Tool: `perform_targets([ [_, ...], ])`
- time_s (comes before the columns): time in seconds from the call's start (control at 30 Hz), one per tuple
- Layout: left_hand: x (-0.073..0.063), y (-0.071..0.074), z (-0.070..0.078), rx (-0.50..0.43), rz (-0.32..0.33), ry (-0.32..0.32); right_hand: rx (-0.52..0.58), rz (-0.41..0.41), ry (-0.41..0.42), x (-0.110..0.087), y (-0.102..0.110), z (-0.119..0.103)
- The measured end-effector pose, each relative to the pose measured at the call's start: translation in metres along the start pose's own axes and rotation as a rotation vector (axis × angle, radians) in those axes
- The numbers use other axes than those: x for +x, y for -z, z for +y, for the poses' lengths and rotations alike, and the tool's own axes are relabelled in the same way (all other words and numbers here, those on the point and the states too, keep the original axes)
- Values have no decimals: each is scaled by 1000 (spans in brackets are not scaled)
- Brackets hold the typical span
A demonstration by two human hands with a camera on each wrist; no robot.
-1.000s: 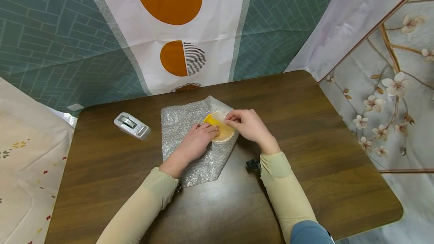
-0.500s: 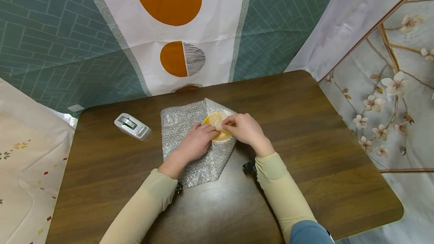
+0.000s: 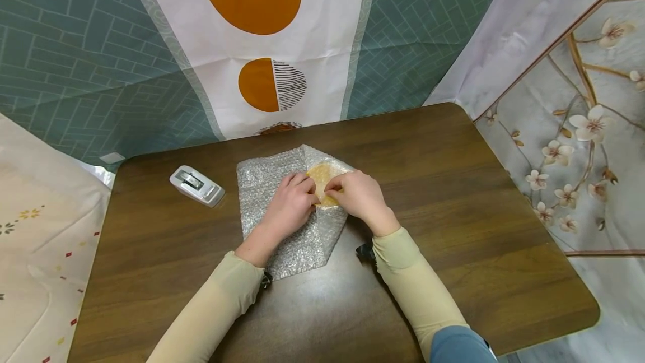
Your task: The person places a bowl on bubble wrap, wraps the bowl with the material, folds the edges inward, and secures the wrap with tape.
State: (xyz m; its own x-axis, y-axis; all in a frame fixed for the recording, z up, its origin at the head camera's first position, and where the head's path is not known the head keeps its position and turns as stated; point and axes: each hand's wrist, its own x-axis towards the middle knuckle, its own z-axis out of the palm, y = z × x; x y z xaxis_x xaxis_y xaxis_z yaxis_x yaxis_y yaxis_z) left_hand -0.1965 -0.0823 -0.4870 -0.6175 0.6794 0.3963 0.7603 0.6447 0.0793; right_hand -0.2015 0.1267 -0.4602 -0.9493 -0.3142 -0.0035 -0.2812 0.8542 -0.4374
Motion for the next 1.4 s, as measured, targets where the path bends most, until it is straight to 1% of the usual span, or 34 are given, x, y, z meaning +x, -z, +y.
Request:
perform_targets([
  [0.13, -1, -1, -1, -9, -1, 4, -67, 23, 27, -2, -4, -5],
  [0.27, -1, -2, -2, -11, -20, 10, -127, 46, 55, -4, -8, -7],
  [0.33, 0, -2, -2, -15, -32, 23, -149, 52, 67, -4, -10, -8],
  [0.43, 1, -2, -1, -40, -63, 67, -161, 57, 79, -4, -11, -9],
  [0.6, 4, -1, 0, -90, -132, 147, -151, 57, 76, -4, -10, -9],
  [0.7, 4, -1, 0, -57, -149, 125, -149, 53, 77, -4, -10, -9],
  [0.83, 3, 0, 1, 23, -172, 77, -122, 14, 47, -6, -6, -12],
  [0.9, 3, 0, 2, 42, -190, 79, -106, -1, 26, -8, -4, -14],
  [0.97, 3, 1, 3, 50, -199, 82, -95, 7, 13, -10, -2, -15],
  [1.0, 3, 1, 3, 50, -201, 84, -97, 25, 19, -12, -1, -14],
  [1.07, 3, 1, 4, 46, -198, 85, -129, 59, 59, -15, -1, -12],
  [1.2, 3, 0, 5, 36, -202, 90, -227, 113, 154, -23, -3, -4],
  [1.27, 3, 1, 5, 25, -209, 100, -262, 99, 176, -27, -5, -1],
  [1.4, 3, 0, 5, 8, -214, 117, -306, 22, 182, -33, -8, 4],
])
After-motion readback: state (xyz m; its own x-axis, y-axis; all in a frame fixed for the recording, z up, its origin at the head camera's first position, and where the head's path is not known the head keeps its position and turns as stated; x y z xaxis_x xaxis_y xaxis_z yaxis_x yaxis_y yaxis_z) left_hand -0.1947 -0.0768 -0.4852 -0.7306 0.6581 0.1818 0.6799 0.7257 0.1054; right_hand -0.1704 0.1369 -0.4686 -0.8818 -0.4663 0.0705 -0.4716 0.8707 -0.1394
